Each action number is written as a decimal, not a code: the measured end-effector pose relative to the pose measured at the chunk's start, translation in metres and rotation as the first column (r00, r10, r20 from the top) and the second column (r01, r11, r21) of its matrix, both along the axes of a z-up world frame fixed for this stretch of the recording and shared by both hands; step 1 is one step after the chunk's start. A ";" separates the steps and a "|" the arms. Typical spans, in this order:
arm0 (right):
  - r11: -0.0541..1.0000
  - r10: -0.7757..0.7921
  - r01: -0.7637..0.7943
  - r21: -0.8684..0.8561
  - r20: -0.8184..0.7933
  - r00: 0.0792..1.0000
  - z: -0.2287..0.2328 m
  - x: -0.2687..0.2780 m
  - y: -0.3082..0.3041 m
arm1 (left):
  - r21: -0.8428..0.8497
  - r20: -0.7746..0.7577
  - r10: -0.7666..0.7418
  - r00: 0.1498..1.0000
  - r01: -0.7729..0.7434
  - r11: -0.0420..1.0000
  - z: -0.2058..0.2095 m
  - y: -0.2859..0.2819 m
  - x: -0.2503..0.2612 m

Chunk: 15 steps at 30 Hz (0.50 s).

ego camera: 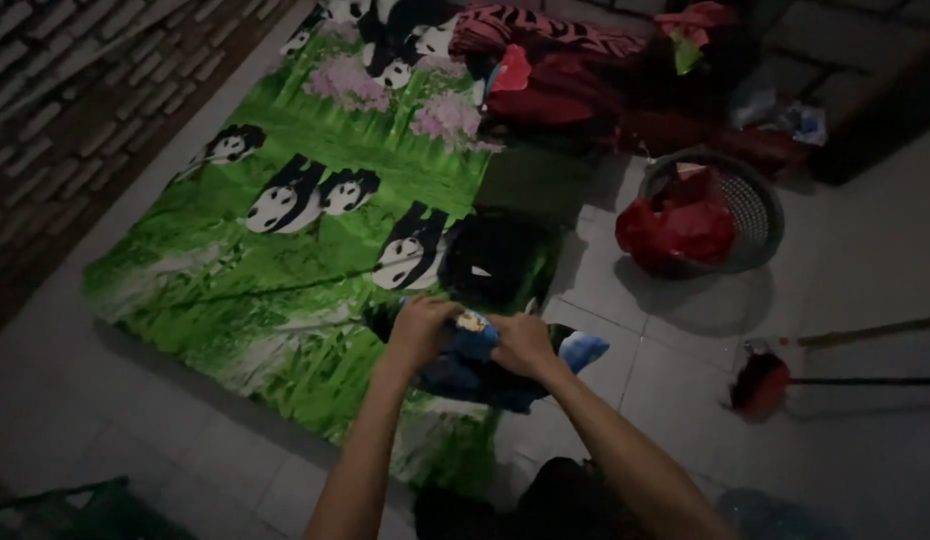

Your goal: Fold several items of laundry, including a pink patterned pillowcase and a blue floral item, on a mattress.

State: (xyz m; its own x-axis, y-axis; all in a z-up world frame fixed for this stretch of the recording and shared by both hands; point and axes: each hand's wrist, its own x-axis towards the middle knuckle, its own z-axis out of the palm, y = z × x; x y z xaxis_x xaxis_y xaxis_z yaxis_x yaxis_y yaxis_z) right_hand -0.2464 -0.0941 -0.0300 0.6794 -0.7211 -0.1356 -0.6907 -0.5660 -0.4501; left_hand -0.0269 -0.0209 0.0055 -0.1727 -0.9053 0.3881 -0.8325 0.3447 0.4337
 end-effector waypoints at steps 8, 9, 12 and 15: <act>0.980 -0.142 0.157 -0.122 0.130 0.981 -0.008 -0.061 -0.022 | 0.112 0.104 -0.059 0.993 0.047 0.993 0.000 -0.049 -0.046; 0.975 -0.184 0.192 -0.113 0.077 0.980 -0.007 -0.067 -0.026 | 0.080 0.109 -0.070 0.992 0.062 0.995 0.003 -0.057 -0.052; 0.959 -0.261 0.276 -0.072 0.166 0.951 -0.004 -0.092 -0.030 | 0.062 0.099 -0.115 0.988 0.109 0.992 0.000 -0.082 -0.071; 0.950 -0.278 0.297 -0.095 0.170 0.945 0.004 -0.110 -0.039 | 0.092 0.154 -0.136 0.979 0.123 0.988 -0.017 -0.112 -0.089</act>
